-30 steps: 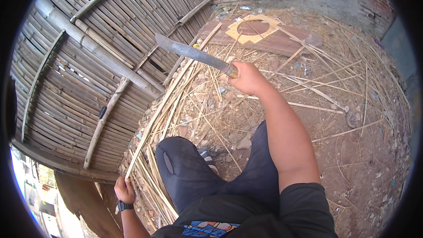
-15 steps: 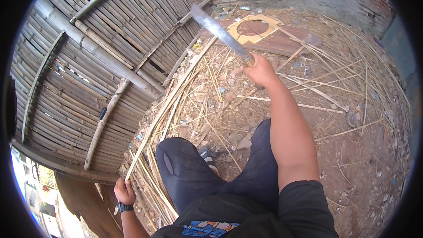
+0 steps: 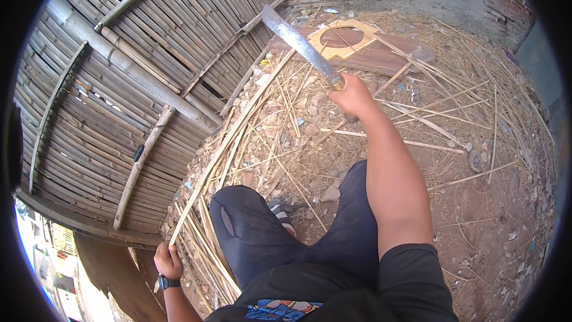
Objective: The person splits a long bamboo stick into thin strips using a machete. They hold the bamboo with one hand and repeatedly strike it with the machete to separate the strips.
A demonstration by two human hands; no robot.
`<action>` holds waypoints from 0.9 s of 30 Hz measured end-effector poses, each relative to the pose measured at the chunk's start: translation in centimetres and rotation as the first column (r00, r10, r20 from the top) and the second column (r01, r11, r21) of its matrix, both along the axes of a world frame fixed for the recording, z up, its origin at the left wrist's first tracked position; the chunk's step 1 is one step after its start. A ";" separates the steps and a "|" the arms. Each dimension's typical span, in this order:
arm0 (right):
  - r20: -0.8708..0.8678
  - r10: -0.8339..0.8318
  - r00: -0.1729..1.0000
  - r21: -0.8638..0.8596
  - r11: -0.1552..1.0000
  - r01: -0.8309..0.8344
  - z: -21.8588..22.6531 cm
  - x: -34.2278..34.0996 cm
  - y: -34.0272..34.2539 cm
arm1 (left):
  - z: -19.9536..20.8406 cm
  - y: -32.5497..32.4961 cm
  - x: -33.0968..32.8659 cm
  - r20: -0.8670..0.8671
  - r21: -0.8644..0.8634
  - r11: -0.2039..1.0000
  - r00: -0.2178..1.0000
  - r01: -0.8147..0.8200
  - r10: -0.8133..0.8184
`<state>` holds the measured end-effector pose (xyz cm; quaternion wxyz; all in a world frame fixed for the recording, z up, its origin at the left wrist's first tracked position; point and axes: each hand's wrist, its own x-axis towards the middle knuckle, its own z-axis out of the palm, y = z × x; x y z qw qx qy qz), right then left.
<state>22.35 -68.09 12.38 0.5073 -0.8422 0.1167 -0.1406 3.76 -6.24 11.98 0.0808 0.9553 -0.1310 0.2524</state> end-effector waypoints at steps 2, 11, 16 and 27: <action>0.007 0.146 0.989 0.014 0.989 -0.146 0.6 -0.6 2.3 | -0.3 -0.2 0.0 -0.007 -0.011 1.000 1.000 -0.020 0.020; 0.131 0.165 0.978 -0.309 0.944 -0.117 1.0 -0.9 1.9 | 0.2 -0.6 0.2 -0.129 -0.113 0.993 0.991 0.014 -0.029; 0.103 0.150 0.983 -0.499 0.863 -0.079 2.0 -1.8 3.8 | -0.3 0.1 0.2 -0.244 -0.191 0.981 0.970 -0.031 -0.017; 0.197 0.078 0.977 -0.578 0.815 0.051 1.4 -1.1 4.4 | 0.9 -0.1 -0.1 -0.197 -0.147 0.988 0.980 -0.051 0.021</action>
